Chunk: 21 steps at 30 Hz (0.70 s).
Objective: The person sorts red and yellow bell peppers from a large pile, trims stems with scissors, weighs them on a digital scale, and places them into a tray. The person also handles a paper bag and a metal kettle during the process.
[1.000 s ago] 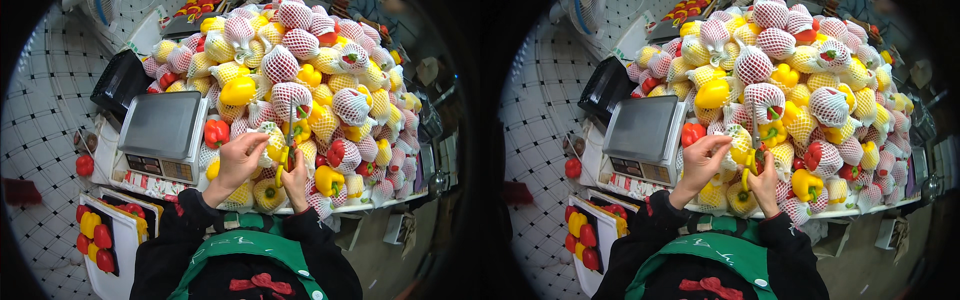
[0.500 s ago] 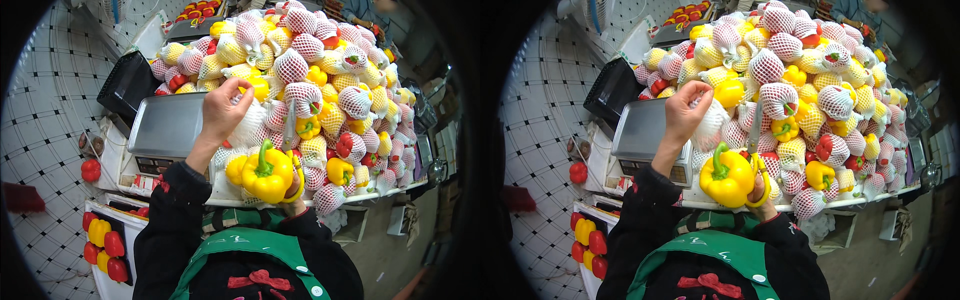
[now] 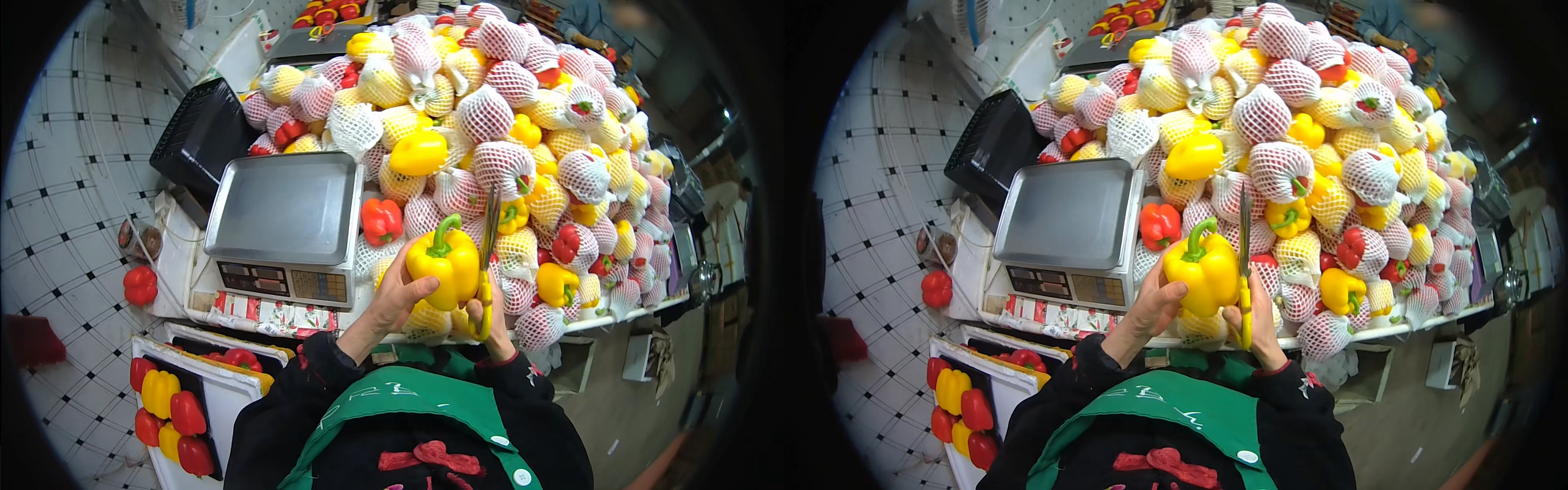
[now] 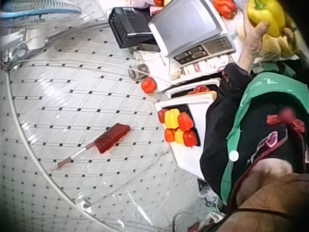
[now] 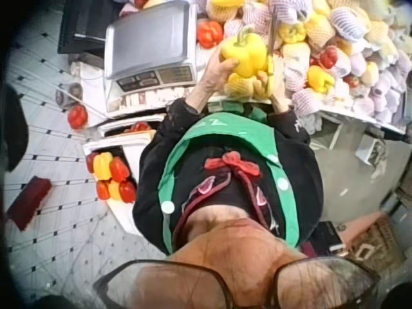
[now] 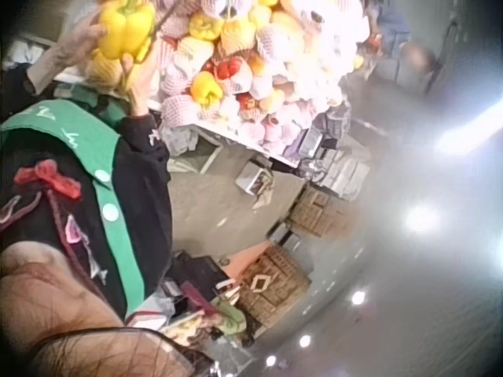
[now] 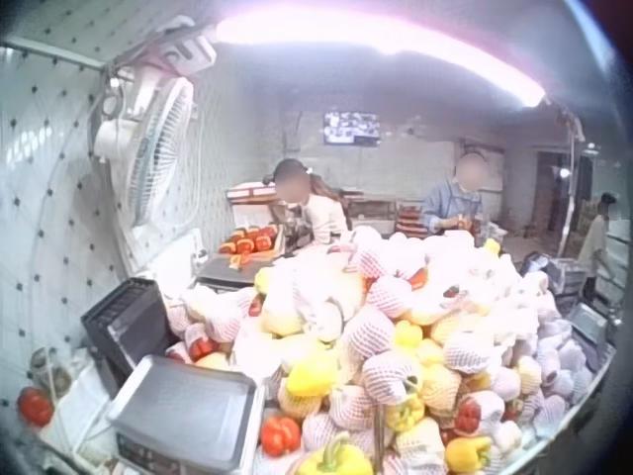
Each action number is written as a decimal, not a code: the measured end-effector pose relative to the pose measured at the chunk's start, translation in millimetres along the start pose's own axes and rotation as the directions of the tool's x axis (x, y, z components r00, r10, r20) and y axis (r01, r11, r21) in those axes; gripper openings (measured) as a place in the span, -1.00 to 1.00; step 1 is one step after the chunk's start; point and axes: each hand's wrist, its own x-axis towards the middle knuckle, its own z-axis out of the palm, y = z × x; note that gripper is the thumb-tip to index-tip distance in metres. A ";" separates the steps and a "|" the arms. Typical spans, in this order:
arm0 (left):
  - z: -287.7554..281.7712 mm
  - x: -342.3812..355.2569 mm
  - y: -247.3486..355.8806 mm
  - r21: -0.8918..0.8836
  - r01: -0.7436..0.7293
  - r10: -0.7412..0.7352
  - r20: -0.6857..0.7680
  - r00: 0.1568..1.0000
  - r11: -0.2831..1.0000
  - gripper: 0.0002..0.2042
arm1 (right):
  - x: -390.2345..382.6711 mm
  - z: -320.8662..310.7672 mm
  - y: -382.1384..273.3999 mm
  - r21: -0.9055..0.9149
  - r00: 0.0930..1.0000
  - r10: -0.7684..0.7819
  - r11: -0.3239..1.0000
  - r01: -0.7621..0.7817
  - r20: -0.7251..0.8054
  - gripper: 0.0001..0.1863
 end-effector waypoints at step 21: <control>-14.0 -9.5 60.5 0.961 -0.250 0.567 0.270 0.778 -0.116 -0.16 | 2.1 -27.4 3.6 -0.351 0.905 0.127 0.936 0.027 0.407 -0.29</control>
